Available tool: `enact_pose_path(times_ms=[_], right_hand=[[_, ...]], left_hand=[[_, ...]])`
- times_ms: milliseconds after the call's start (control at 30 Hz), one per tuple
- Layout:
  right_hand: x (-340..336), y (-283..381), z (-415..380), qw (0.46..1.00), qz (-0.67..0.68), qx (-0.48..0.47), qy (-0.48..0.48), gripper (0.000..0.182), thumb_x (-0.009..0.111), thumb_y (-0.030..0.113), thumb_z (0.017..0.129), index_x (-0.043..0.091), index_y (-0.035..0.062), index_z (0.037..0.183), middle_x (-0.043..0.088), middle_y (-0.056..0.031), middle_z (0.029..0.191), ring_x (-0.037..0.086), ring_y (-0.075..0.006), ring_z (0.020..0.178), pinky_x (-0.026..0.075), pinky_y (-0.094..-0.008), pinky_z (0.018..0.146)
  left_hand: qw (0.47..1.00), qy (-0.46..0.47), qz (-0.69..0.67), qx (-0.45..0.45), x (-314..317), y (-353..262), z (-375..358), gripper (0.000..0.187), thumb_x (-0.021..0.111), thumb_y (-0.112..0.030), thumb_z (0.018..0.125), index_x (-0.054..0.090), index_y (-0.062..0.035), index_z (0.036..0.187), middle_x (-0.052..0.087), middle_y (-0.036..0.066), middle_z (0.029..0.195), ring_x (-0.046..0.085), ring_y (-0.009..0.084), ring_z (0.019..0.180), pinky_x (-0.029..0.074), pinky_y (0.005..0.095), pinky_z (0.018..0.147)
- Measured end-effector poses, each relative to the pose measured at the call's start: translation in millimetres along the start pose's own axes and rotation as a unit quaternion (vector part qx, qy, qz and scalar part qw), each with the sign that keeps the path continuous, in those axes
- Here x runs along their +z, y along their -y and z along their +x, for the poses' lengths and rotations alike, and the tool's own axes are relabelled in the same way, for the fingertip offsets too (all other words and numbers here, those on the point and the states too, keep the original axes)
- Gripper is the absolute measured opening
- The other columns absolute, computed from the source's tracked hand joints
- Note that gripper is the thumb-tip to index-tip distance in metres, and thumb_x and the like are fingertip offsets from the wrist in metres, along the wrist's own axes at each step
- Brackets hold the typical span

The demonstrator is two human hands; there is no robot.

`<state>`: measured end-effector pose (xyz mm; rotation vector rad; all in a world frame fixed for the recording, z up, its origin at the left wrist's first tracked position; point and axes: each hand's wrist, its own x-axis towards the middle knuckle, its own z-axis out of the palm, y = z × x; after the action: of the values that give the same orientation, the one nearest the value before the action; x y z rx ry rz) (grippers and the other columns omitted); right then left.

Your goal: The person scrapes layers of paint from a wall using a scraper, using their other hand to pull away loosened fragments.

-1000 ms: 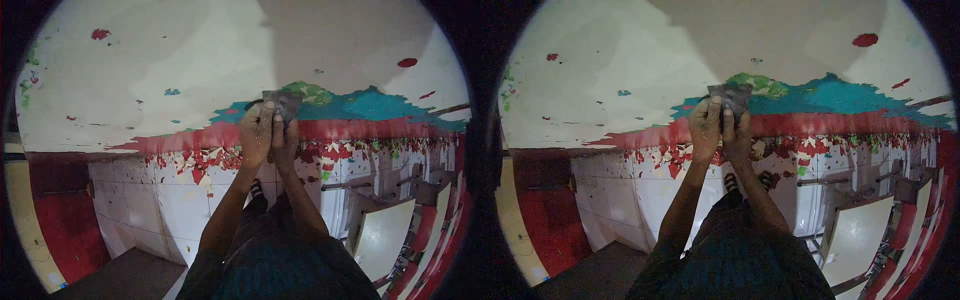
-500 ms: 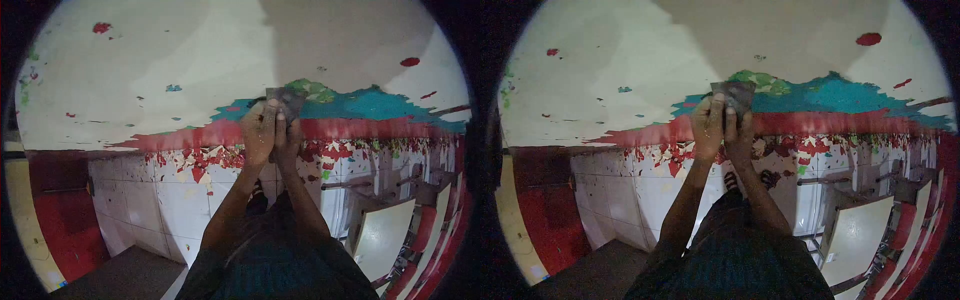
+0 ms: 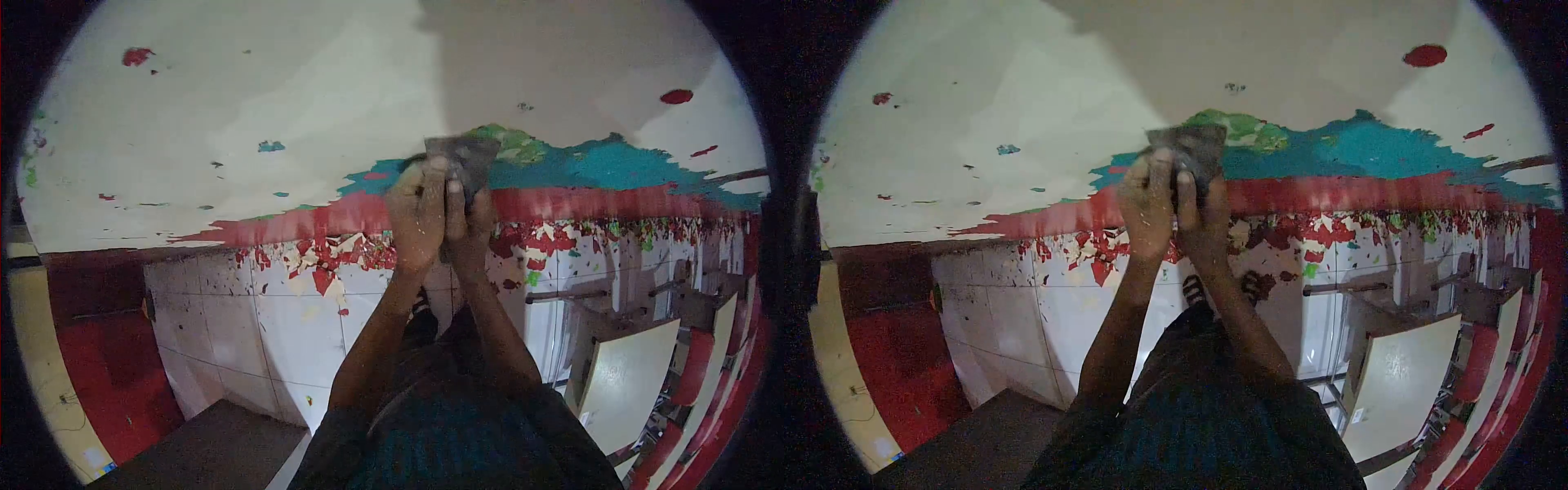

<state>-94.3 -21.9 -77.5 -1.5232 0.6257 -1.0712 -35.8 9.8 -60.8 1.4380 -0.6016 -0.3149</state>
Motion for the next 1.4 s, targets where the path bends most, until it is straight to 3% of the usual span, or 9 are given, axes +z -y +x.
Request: enact_pose_path(times_ms=[367,567,667,700,833,933,1100,1300,1400], right_hand=[[0,-12,-13,0.999,0.027,0.013,0.020,0.026,0.045,0.013,0.087,0.043,-0.0012,0.109,0.053,-0.0077,0.090,0.050,-0.0159,0.079,0.043,-0.0309,0.073],[-69,-5,-47,0.917,0.083,0.323,0.220,0.034,0.046,0.010,0.086,0.037,-0.0007,0.117,0.051,-0.0089,0.094,0.049,-0.0189,0.084,0.042,-0.0304,0.075],[-126,23,-25,0.952,-0.085,0.096,0.278,0.039,0.049,0.009,0.084,0.036,0.0034,0.121,0.054,-0.0102,0.095,0.052,-0.0209,0.086,0.043,-0.0317,0.075],[-145,38,-12,0.943,-0.133,0.062,0.300,0.041,0.050,0.010,0.083,0.037,0.0051,0.121,0.055,-0.0107,0.096,0.053,-0.0221,0.086,0.043,-0.0327,0.075],[-201,177,66,0.811,-0.384,0.049,0.439,0.041,0.058,0.002,0.074,0.046,0.0050,0.113,0.050,-0.0160,0.111,0.053,-0.0235,0.099,0.040,-0.0336,0.086],[-195,269,89,0.830,-0.478,0.029,0.287,0.035,0.058,0.007,0.075,0.051,0.0076,0.109,0.054,-0.0133,0.105,0.055,-0.0234,0.093,0.042,-0.0339,0.083],[-176,201,119,0.551,-0.668,-0.348,0.360,0.032,0.060,0.010,0.072,0.057,0.0060,0.103,0.060,-0.0124,0.095,0.057,-0.0163,0.090,0.042,-0.0318,0.083],[-147,217,117,0.614,-0.652,-0.253,0.365,0.022,0.054,0.009,0.076,0.060,0.0098,0.098,0.062,-0.0088,0.077,0.060,-0.0202,0.070,0.047,-0.0353,0.070],[-121,168,106,0.537,-0.705,-0.244,0.394,0.021,0.056,0.010,0.075,0.061,0.0090,0.096,0.060,-0.0093,0.070,0.060,-0.0196,0.069,0.047,-0.0347,0.068]], left_hand=[[0.982,0.018,0.188,0.025,-9,-7,-2,0.025,0.044,-0.020,0.089,0.054,0.0015,0.080,0.054,0.002,0.073,0.047,0.0095,0.066,0.039,0.0240,0.059],[0.977,-0.079,-0.174,-0.098,5,21,-26,0.025,0.043,-0.024,0.090,0.052,-0.0013,0.087,0.052,0.002,0.073,0.048,0.0109,0.067,0.041,0.0250,0.063],[0.955,-0.022,-0.261,-0.139,23,-22,-42,0.019,0.044,-0.021,0.089,0.053,-0.0054,0.084,0.053,0.000,0.079,0.046,0.0058,0.065,0.040,0.0222,0.059],[0.875,-0.065,-0.429,-0.213,31,14,-45,0.020,0.044,-0.022,0.089,0.052,-0.0049,0.086,0.053,0.000,0.083,0.048,0.0065,0.069,0.040,0.0216,0.061],[0.900,0.108,-0.353,-0.232,49,-25,-46,0.019,0.047,-0.023,0.088,0.053,-0.0049,0.088,0.054,0.001,0.086,0.051,0.0091,0.075,0.042,0.0218,0.066],[0.887,0.094,-0.333,-0.305,59,-15,-53,0.021,0.048,-0.024,0.086,0.052,-0.0058,0.095,0.055,0.004,0.091,0.053,0.0139,0.081,0.042,0.0264,0.073],[0.819,-0.058,-0.455,-0.345,57,36,-53,0.036,0.049,-0.029,0.084,0.044,-0.0086,0.114,0.049,0.009,0.110,0.047,0.0222,0.101,0.037,0.0379,0.087],[0.849,-0.109,-0.439,-0.274,44,35,-44,0.040,0.049,-0.031,0.082,0.043,-0.0093,0.116,0.045,0.005,0.116,0.040,0.0207,0.106,0.029,0.0411,0.092],[0.845,-0.113,-0.443,-0.277,44,36,-43,0.041,0.050,-0.032,0.082,0.044,-0.0084,0.115,0.046,0.004,0.113,0.041,0.0210,0.105,0.029,0.0414,0.092]])
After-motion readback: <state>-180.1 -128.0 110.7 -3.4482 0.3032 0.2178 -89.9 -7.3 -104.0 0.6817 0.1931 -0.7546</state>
